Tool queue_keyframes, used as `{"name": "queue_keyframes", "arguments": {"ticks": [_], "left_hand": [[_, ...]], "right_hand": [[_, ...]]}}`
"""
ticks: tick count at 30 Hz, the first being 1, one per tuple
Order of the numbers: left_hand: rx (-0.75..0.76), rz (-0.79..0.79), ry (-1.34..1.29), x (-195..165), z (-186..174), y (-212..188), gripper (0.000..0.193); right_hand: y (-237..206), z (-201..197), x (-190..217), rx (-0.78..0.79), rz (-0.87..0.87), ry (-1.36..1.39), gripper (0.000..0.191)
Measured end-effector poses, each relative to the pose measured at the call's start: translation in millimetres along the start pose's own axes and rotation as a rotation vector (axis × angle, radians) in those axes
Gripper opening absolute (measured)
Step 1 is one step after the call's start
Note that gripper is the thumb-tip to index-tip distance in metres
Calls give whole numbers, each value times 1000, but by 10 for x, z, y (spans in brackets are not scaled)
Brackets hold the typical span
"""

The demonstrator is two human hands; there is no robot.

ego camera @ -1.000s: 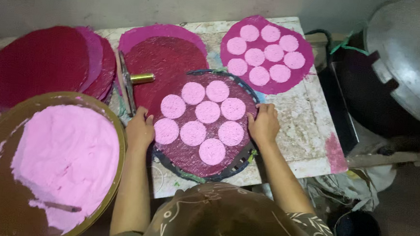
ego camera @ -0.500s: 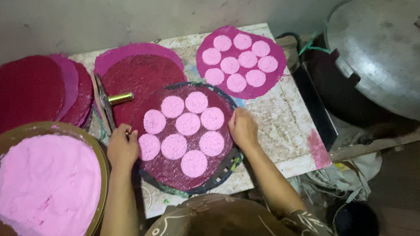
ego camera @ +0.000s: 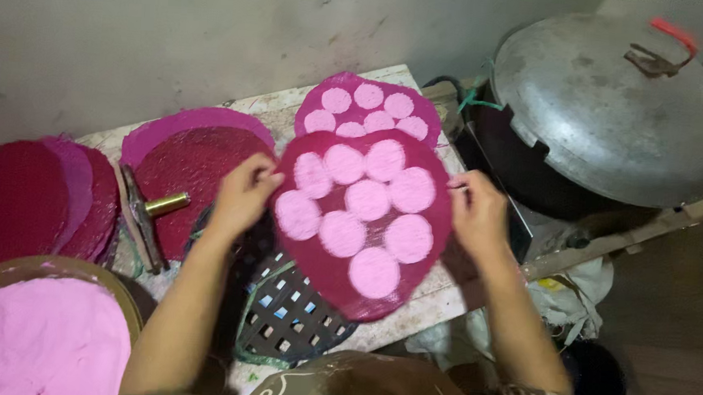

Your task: The person fills a handheld wooden mold with pink paste from a large basin, presses the mold over a mesh tray to extrude round paste discs, and wipes the mold surface between presses. They periodically lift finished trays of discs aside and continue filling and pressing new batches.

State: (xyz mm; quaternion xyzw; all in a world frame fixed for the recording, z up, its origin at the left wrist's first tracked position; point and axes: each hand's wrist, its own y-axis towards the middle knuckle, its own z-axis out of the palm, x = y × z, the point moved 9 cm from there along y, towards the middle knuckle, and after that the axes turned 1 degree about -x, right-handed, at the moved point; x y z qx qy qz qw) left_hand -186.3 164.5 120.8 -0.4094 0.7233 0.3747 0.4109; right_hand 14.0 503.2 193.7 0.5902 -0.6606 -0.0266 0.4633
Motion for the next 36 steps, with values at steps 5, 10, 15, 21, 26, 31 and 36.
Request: {"name": "queue_keyframes", "arguments": {"ticks": [5, 10, 15, 21, 26, 31, 36], "left_hand": [[83, 63, 143, -152, 1120, 737, 23], [140, -33, 352, -324, 1750, 1300, 23], [207, -35, 567, -375, 2013, 1613, 20], [246, -78, 617, -137, 2041, 1744, 19], [254, -81, 617, 32, 1993, 1899, 21], [95, 39, 551, -9, 1780, 1791, 29], [55, 80, 283, 85, 1207, 1257, 41]], "right_hand": [[192, -525, -252, -47, -71, -233, 9], [70, -353, -588, -62, -39, -346, 14], [-282, -27, -1019, -172, 50, -318, 14], [-641, 264, -1471, -302, 155, -276, 11], [-651, 374, -1661, -310, 293, -236, 9], [-721, 350, -1624, -298, 329, -282, 13], [-1254, 821, -1579, -52, 557, 186, 13]]}}
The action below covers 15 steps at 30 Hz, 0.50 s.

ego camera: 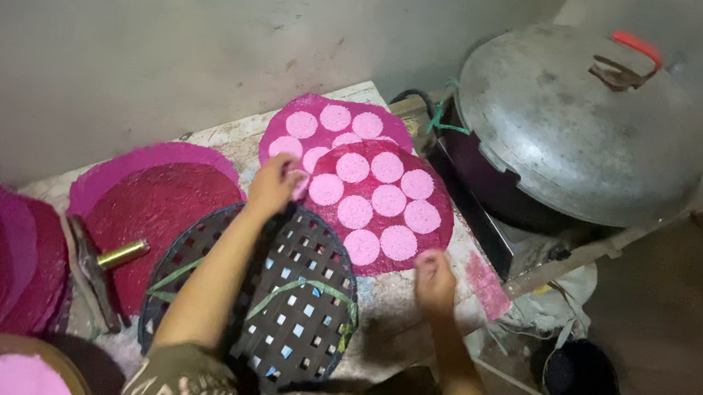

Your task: The person fills a handheld wooden mold with pink paste from a large basin, presses the mold over a mesh tray to extrude round paste discs, and wipes the mold surface between presses. They periodically lift finished trays of discs aside and continue filling and pressing new batches.

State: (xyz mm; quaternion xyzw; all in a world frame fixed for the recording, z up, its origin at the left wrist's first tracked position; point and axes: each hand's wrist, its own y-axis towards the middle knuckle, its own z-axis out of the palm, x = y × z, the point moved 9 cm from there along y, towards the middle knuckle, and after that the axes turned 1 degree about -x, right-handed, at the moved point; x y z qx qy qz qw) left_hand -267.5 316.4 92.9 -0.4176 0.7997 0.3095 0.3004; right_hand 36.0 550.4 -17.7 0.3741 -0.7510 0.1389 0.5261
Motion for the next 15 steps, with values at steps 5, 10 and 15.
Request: {"name": "queue_keyframes", "arguments": {"ticks": [5, 10, 15], "left_hand": [[-166, -102, 88, 472, -1024, -1387, 32], [-361, -300, 121, 765, -1805, -2911, 28], [-484, -466, -65, 629, -2078, -3891, 22]], "right_hand": [[-1018, 1097, -241, 627, 560, 742, 29], [-1208, 1497, -27, 693, 515, 698, 34], [-1132, 1717, 134, 647, 918, 847, 35]]}}
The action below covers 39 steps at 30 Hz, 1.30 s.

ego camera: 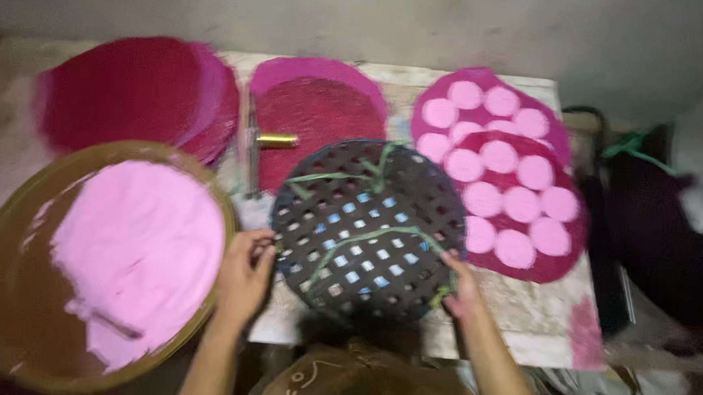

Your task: The person fills a handheld wooden mold with pink paste from a large basin, presses the mold over a mesh tray to extrude round paste discs, and wipes the mold surface between presses. They periodically lift finished trays of discs aside and continue filling and pressing new batches.

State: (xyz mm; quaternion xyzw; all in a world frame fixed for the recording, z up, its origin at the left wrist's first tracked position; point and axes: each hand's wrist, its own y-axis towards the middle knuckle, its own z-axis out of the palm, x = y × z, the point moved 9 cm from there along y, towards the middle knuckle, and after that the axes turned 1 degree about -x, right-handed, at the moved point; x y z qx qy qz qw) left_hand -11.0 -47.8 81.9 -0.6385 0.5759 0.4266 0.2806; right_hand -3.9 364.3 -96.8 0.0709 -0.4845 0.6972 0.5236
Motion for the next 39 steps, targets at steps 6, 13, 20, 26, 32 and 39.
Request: {"name": "queue_keyframes", "arguments": {"ticks": [6, 13, 20, 26, 32, 39], "left_hand": [[-258, 135, 134, -257, -869, -703, 12], [-599, 68, 485, -25, -1708, -1243, 15], [-1286, -117, -234, 1191, -2697, -1922, 37], [-855, 46, -1077, 1602, -2575, -1502, 46], [-1143, -415, -655, 1798, -2771, -1582, 57], [-959, -272, -562, 2651, -3583, -1321, 71]], "right_hand": [[108, 427, -100, 137, 6, -135, 44], [98, 284, -312, -37, 31, -492, 37], [-577, 1917, 199, 85, -892, -833, 28], [-429, 3488, -1793, 817, -106, -819, 65], [-670, 3932, -1933, 721, -784, -1056, 71], [-843, 4193, -2386, 575, -343, -936, 78]]}}
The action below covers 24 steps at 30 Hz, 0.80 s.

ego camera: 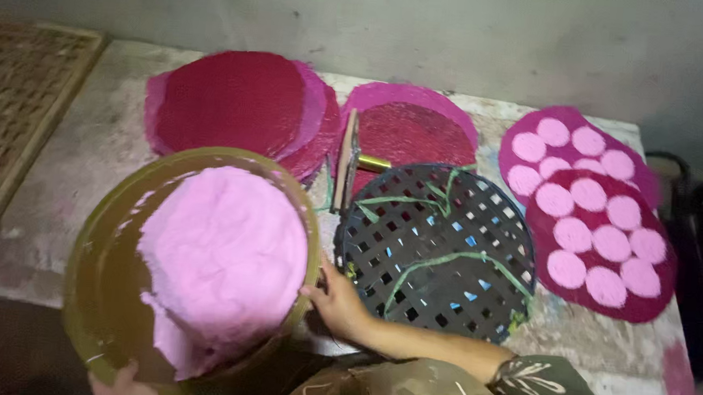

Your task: The person fills a handheld wooden mold with pink paste from a large basin, presses the mold over a mesh tray to extrude round paste discs, and wipes the mold surface between presses. They periodically lift finished trays of discs aside and continue filling and pressing new batches.

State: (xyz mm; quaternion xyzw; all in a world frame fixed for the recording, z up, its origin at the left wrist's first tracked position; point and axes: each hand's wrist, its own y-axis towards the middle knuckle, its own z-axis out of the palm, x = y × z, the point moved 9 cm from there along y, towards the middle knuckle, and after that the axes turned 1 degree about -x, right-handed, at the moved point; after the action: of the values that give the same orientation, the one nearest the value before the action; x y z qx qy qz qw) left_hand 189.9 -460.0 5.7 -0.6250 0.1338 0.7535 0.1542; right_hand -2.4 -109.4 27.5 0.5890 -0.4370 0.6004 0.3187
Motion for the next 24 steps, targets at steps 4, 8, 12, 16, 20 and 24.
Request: {"name": "queue_keyframes", "arguments": {"ticks": [4, 8, 12, 16, 20, 24], "left_hand": [[45, -123, 733, 119, 41, 566, 71], [512, -299, 1260, 809, 611, -131, 71], [1187, -430, 1199, 1374, 1325, -1191, 71], [1352, -454, 929, 1549, 2091, -2035, 72], [1014, -352, 544, 1400, 2695, -2235, 74], [898, -549, 121, 1448, 2861, -2518, 76]], "right_hand": [[116, 256, -6, 86, 4, 94, 80], [455, -105, 98, 358, -213, -430, 59], [1070, -1926, 416, -211, -345, -222, 23], [1255, -3491, 554, -760, -238, -567, 18], [1392, -4008, 348, -655, 205, -767, 29], [1468, -3995, 286, -534, 346, -863, 64]]}}
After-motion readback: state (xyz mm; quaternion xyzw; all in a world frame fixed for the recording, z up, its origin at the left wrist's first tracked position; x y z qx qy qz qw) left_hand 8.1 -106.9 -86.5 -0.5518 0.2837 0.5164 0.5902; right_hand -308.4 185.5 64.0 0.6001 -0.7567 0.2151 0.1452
